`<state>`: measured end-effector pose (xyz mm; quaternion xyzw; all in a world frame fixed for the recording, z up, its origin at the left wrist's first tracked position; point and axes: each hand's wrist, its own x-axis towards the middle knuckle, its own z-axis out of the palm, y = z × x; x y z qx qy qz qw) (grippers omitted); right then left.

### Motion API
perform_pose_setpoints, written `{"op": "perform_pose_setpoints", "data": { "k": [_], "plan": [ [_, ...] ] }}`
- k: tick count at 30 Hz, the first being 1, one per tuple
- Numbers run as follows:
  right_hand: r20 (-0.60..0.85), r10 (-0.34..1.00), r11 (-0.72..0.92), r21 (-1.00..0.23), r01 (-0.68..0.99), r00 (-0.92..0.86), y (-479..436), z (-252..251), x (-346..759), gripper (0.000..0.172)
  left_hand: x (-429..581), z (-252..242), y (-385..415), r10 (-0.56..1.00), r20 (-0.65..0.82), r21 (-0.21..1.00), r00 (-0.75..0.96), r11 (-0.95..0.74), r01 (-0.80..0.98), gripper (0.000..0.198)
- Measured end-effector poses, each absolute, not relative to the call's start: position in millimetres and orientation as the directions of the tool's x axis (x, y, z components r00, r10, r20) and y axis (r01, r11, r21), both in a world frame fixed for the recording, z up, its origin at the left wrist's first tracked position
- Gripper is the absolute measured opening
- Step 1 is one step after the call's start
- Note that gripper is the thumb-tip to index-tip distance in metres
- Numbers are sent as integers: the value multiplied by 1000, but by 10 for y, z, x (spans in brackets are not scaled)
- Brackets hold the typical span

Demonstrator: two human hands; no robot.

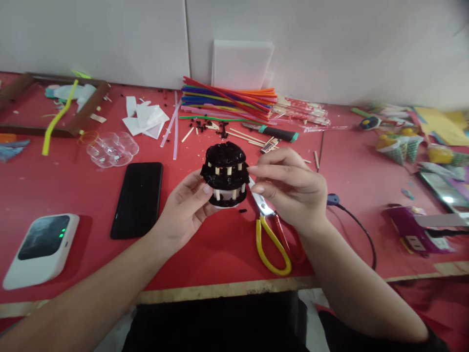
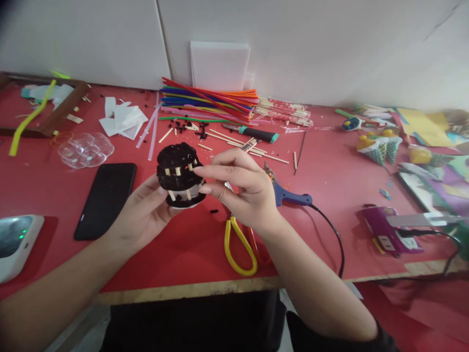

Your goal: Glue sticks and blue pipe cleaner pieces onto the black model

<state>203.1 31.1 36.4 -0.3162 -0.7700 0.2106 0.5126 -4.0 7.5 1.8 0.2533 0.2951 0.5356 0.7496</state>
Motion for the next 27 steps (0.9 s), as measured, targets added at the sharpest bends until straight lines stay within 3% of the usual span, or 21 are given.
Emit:
{"op": "perform_pose_setpoints", "data": {
  "k": [12, 19, 22, 25, 27],
  "plan": [
    [657, 689, 723, -599, 343, -305, 324, 330, 2029, 24, -41, -13, 61, 946, -215, 705, 242, 322, -632, 29],
    [716, 601, 792, -475, 383, -356, 353, 345, 2044, 24, -37, -9, 55, 943, -217, 713, 251, 329, -619, 31],
    [723, 620, 775, -501, 387, -305, 338, 345, 2058, 22, -30, -7, 60, 948, -203, 713, 247, 316, -626, 29],
    [668, 694, 706, -556, 439, -271, 325, 377, 2094, 15, -33, 1, 90, 970, -174, 703, 171, 244, -668, 24],
    [553, 724, 689, -545, 478, -412, 334, 410, 2126, 12, -45, 0, 120, 982, -162, 700, 99, 185, -690, 18]
  ]
}}
